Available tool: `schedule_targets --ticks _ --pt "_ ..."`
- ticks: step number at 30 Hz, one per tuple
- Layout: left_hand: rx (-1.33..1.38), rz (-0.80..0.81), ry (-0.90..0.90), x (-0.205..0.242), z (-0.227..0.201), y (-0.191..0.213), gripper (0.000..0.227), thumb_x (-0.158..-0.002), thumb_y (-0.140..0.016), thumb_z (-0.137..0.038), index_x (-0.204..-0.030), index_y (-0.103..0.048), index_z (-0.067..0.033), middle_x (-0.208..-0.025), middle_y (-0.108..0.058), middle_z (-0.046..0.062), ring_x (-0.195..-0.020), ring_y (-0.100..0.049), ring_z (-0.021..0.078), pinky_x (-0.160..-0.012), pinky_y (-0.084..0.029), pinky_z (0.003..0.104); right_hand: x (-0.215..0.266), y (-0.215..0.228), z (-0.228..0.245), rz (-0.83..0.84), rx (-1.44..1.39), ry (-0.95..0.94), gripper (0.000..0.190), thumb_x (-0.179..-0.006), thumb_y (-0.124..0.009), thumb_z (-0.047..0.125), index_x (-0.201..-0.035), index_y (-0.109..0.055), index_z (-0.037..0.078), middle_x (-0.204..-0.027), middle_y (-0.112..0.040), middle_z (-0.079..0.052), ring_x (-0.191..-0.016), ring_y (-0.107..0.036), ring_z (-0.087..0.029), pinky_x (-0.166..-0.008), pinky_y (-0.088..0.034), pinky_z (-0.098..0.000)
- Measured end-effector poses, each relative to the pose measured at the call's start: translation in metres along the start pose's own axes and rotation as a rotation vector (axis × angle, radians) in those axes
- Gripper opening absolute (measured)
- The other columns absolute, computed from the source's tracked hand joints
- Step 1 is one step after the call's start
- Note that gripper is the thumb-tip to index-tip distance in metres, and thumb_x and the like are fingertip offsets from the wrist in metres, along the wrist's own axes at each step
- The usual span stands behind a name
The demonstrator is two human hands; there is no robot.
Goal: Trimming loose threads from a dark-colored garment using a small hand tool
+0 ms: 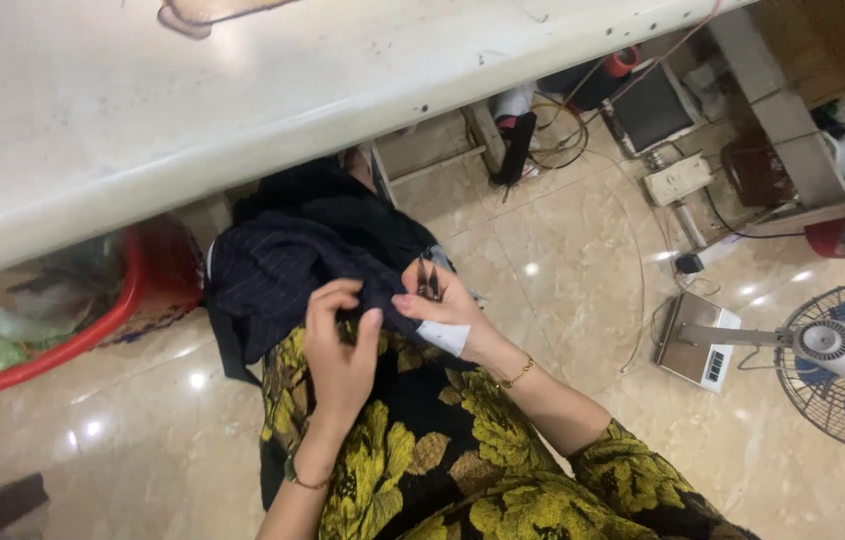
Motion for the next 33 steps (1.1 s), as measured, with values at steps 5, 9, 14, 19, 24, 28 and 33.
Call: schedule_targets --ticks 5,9,14,19,24,28,33 --pt "-0.031 0.066 0.028 -0.008 -0.01 -0.005 0.022 -0.088 -0.078 -0.012 -0.1 -0.061 -0.0063 -0.121 -0.061 0.015 -0.112 -0.064 0.0451 -0.094 -0.051 0.055 0.003 0.009 0.005 -0.197 0.066 0.051 0.018 -0.093 -0.075 0.013 -0.1 -0.058 0.007 -0.084 -0.063 0.001 -0.077 -0.06 -0.004 -0.07 -0.048 -0.0171" --pt "0.044 0.063 0.086 -0.005 -0.008 -0.007 0.027 -0.082 -0.084 -0.013 -0.093 -0.06 -0.0093 -0.123 -0.061 0.013 -0.117 -0.063 0.0481 -0.096 -0.051 0.056 0.009 0.007 0.017 -0.159 0.122 0.064 0.036 -0.092 -0.073 0.022 -0.119 -0.064 0.001 -0.1 -0.067 -0.004 -0.083 -0.062 -0.006 -0.072 -0.05 -0.0176" --pt "0.098 0.067 0.125 0.002 -0.012 -0.012 0.034 -0.079 -0.087 -0.017 -0.089 -0.057 -0.0082 -0.124 -0.055 0.015 -0.13 -0.053 0.0502 -0.104 -0.046 0.057 0.018 0.01 0.016 -0.087 0.09 0.127 0.036 -0.089 -0.074 0.015 -0.118 -0.057 0.003 -0.103 -0.07 -0.008 -0.085 -0.063 -0.008 -0.074 -0.049 -0.0209" --pt "0.072 0.094 0.19 0.006 -0.007 -0.012 0.023 -0.086 -0.08 -0.018 -0.089 -0.059 -0.0087 -0.123 -0.052 0.012 -0.138 -0.046 0.0495 -0.109 -0.043 0.054 0.026 0.008 0.012 0.036 0.09 0.117 0.039 -0.087 -0.075 0.01 -0.116 -0.05 0.004 -0.115 -0.068 -0.013 -0.086 -0.062 -0.009 -0.074 -0.048 -0.0229" --pt "0.128 0.171 0.225 0.007 0.001 -0.014 0.012 -0.096 -0.066 -0.011 -0.089 -0.06 -0.0039 -0.122 -0.05 0.014 -0.144 -0.034 0.0536 -0.114 -0.036 0.057 0.026 0.001 0.027 0.028 0.281 0.166 0.019 -0.093 -0.071 0.004 -0.106 -0.059 -0.001 -0.119 -0.061 -0.014 -0.092 -0.06 -0.012 -0.08 -0.048 -0.0277" --pt "0.185 0.193 0.237 0.008 0.006 -0.014 0.014 -0.1 -0.063 -0.014 -0.091 -0.06 -0.0038 -0.125 -0.049 0.015 -0.147 -0.027 0.0535 -0.116 -0.031 0.056 0.028 -0.001 0.045 0.053 0.466 0.238 0.025 -0.09 -0.077 0.011 -0.109 -0.066 0.0 -0.11 -0.063 -0.012 -0.088 -0.056 -0.013 -0.079 -0.044 -0.0287" --pt "0.19 0.207 0.219 0.012 0.013 -0.019 0.015 -0.101 -0.062 -0.018 -0.093 -0.06 -0.0053 -0.125 -0.047 0.013 -0.148 -0.027 0.0488 -0.116 -0.031 0.053 0.029 -0.014 0.073 0.065 0.817 0.301 0.027 -0.078 -0.087 0.009 -0.102 -0.077 0.009 -0.081 -0.068 -0.005 -0.073 -0.063 -0.016 -0.07 -0.049 -0.0294"
Point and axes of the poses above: each hand's wrist, its own x-axis away from the middle knuckle, its own y-axis out of the back of the hand, z = x × y, the point moved 5 cm from there along -x, towards the middle knuckle
